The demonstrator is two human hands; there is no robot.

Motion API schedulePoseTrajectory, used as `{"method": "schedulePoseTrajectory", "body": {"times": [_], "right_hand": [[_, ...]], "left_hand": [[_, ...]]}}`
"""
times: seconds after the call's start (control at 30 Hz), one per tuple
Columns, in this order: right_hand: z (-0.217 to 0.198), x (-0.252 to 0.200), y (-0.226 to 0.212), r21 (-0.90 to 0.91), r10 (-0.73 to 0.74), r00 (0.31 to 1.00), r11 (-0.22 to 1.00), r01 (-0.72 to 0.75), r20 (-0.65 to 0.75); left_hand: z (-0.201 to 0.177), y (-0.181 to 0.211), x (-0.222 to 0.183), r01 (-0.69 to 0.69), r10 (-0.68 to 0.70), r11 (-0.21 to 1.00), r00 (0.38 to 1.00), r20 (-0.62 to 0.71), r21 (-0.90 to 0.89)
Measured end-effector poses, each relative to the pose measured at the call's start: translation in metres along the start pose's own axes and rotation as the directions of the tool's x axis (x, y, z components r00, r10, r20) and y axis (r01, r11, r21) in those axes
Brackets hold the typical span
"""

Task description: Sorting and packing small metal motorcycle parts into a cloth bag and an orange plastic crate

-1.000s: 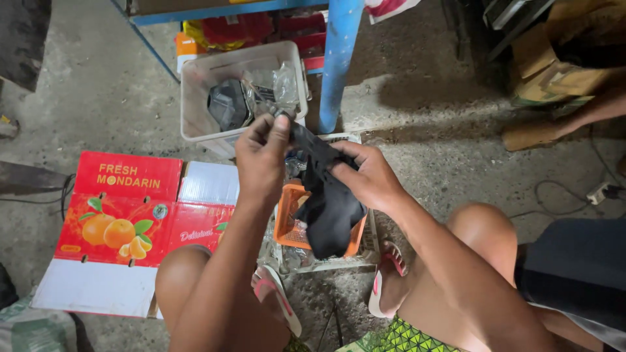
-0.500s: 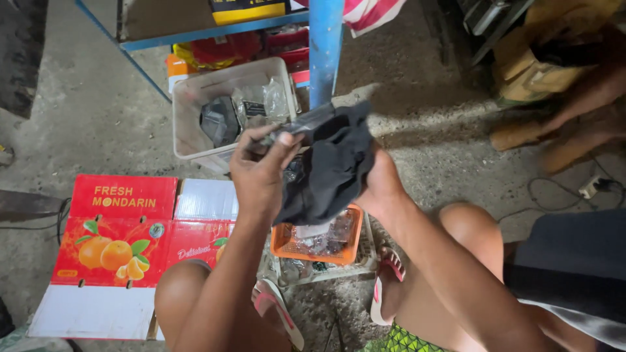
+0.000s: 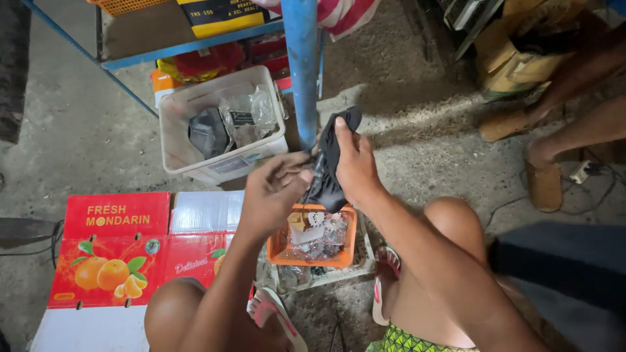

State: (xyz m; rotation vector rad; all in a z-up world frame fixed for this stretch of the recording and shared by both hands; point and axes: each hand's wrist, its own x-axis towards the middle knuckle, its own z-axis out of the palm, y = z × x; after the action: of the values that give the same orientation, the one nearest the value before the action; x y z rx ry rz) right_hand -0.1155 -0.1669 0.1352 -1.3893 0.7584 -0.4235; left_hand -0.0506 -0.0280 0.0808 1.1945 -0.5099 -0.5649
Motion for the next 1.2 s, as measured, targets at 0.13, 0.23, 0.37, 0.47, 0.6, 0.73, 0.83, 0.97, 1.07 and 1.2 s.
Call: {"method": "schedulePoseTrajectory", "body": {"times": [0.13, 0.23, 0.37, 0.47, 0.6, 0.73, 0.83, 0.97, 1.07, 1.2], "right_hand": [[0.011, -0.014, -0.007, -0.030, -0.148, 0.985, 0.989, 0.146, -0.085], [0.002, -0.006, 0.009, 0.090, -0.213, 0.975, 0.974, 0.208, 0.054], [-0.005, 0.010, 0.024, -0.036, -0.338, 0.929, 0.937, 0.347, 0.153], [-0.004, 0.015, 0.017, -0.109, -0.294, 0.954, 0.948, 0.298, 0.057], [0.012, 0.007, -0.004, -0.094, -0.255, 0.965, 0.964, 0.248, -0.069], [0.007, 0.009, -0.007, 0.123, -0.284, 0.952, 0.947, 0.297, -0.115], [-0.004, 0.019, 0.004, 0.292, -0.345, 0.938, 0.894, 0.339, -0.033], [-0.006, 0.017, 0.009, 0.310, -0.377, 0.926, 0.885, 0.347, 0.039], [-0.005, 0.015, 0.012, 0.291, -0.389, 0.920, 0.887, 0.358, 0.056], [-0.005, 0.014, 0.011, 0.276, -0.398, 0.915, 0.889, 0.365, 0.072]], "left_hand": [[0.013, 0.030, -0.008, 0.064, -0.058, 0.969, 0.998, -0.032, 0.238], [0.018, 0.046, -0.010, 0.019, 0.036, 0.782, 0.996, -0.076, 0.623], [0.018, 0.042, -0.010, -0.046, 0.151, 0.672, 0.986, -0.076, 0.739], [0.024, 0.051, -0.017, -0.087, 0.139, 0.685, 0.990, -0.012, 0.723], [0.028, 0.057, -0.021, 0.043, -0.020, 0.828, 0.999, -0.048, 0.558], [0.018, 0.044, -0.014, 0.132, -0.105, 0.856, 0.991, -0.082, 0.500], [0.014, 0.043, -0.013, 0.128, -0.102, 0.864, 0.992, -0.079, 0.488], [0.015, 0.049, -0.014, 0.108, -0.082, 0.869, 0.994, -0.073, 0.482], [0.016, 0.053, -0.015, 0.079, -0.037, 0.838, 0.996, -0.087, 0.540], [0.015, 0.056, -0.013, 0.145, -0.108, 0.794, 0.989, -0.097, 0.590]]}}
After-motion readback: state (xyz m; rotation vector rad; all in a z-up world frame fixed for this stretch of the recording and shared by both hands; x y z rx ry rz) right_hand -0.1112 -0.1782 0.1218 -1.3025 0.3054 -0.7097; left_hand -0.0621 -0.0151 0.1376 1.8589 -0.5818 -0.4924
